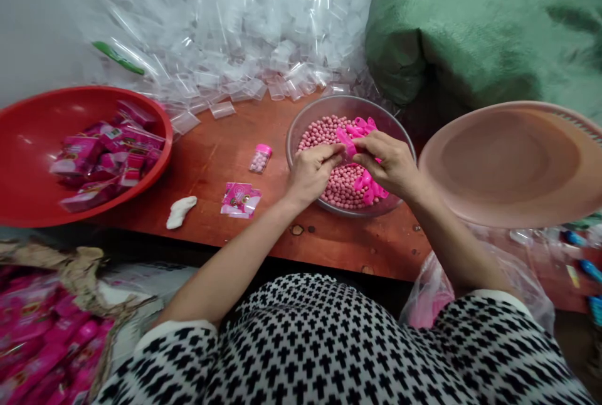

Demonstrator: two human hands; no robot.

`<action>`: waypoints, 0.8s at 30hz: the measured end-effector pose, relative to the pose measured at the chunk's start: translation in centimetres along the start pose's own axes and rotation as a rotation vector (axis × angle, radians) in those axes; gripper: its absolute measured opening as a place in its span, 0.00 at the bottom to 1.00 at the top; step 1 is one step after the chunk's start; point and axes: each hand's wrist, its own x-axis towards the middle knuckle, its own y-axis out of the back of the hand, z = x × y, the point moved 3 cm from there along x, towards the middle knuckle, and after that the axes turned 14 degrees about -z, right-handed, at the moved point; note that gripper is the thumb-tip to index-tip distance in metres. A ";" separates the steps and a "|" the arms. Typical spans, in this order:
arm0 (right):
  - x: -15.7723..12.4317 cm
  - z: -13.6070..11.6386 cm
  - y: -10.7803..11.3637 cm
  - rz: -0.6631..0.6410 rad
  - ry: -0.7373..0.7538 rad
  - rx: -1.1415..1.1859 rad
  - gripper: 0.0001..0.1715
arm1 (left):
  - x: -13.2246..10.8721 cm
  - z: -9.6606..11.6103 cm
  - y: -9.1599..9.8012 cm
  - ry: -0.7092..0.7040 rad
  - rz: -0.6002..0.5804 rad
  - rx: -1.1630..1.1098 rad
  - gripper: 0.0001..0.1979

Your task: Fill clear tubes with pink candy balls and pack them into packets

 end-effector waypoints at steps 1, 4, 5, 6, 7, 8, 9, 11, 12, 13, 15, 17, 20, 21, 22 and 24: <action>-0.1 0.1 -0.3 0.003 0.004 -0.030 0.11 | -0.1 0.1 -0.1 -0.027 0.001 0.043 0.09; -0.2 0.9 -1.2 0.004 0.023 -0.074 0.11 | -0.4 0.4 -0.3 -0.070 -0.001 0.201 0.09; -0.2 1.3 -1.3 -0.015 0.040 -0.064 0.11 | -0.5 0.5 -0.2 -0.072 -0.002 0.239 0.09; -0.1 1.5 -1.3 -0.044 0.063 -0.047 0.11 | -0.5 0.6 -0.1 -0.070 -0.009 0.256 0.09; 0.1 1.7 -1.1 -0.075 0.088 -0.035 0.12 | -0.4 0.7 -0.1 -0.064 -0.027 0.252 0.09; 0.3 1.6 -0.6 -0.106 0.106 -0.038 0.14 | -0.3 0.8 0.0 -0.057 -0.054 0.231 0.09; 0.5 1.4 -0.1 -0.134 0.118 -0.063 0.18 | -0.2 0.9 0.0 -0.051 -0.088 0.202 0.09; 0.9 0.4 1.3 -0.174 0.144 -0.172 0.27 | 0.1 1.2 0.0 -0.044 -0.167 0.138 0.09; 1.1 -0.3 2.0 -0.198 0.164 -0.241 0.30 | 0.1 1.3 -0.1 -0.044 -0.199 0.110 0.10; 1.2 -1.0 2.5 -0.231 0.190 -0.309 0.32 | 0.2 1.4 -0.1 -0.043 -0.217 0.088 0.10; 1.5 -2.1 3.2 -0.278 0.243 -0.426 0.31 | 0.2 1.4 0.1 -0.027 -0.195 0.043 0.10; 1.6 -2.4 3.4 -0.262 0.244 -0.502 0.28 | 0.1 1.1 0.7 0.017 -0.120 -0.020 0.09; 1.7 -1.9 2.6 -0.158 0.181 -0.515 0.30 | 0.0 0.7 1.8 0.100 0.015 -0.142 0.11; 1.8 -1.8 2.0 -0.128 0.160 -0.499 0.33 | -0.1 0.6 2.0 0.122 0.051 -0.179 0.11; 1.8 -1.7 1.2 -0.103 0.140 -0.480 0.37 | -0.1 0.6 2.2 0.141 0.082 -0.216 0.12; 2.1 -1.8 -0.3 -0.066 0.094 -0.442 0.44 | -0.2 0.6 2.3 0.172 0.130 -0.300 0.12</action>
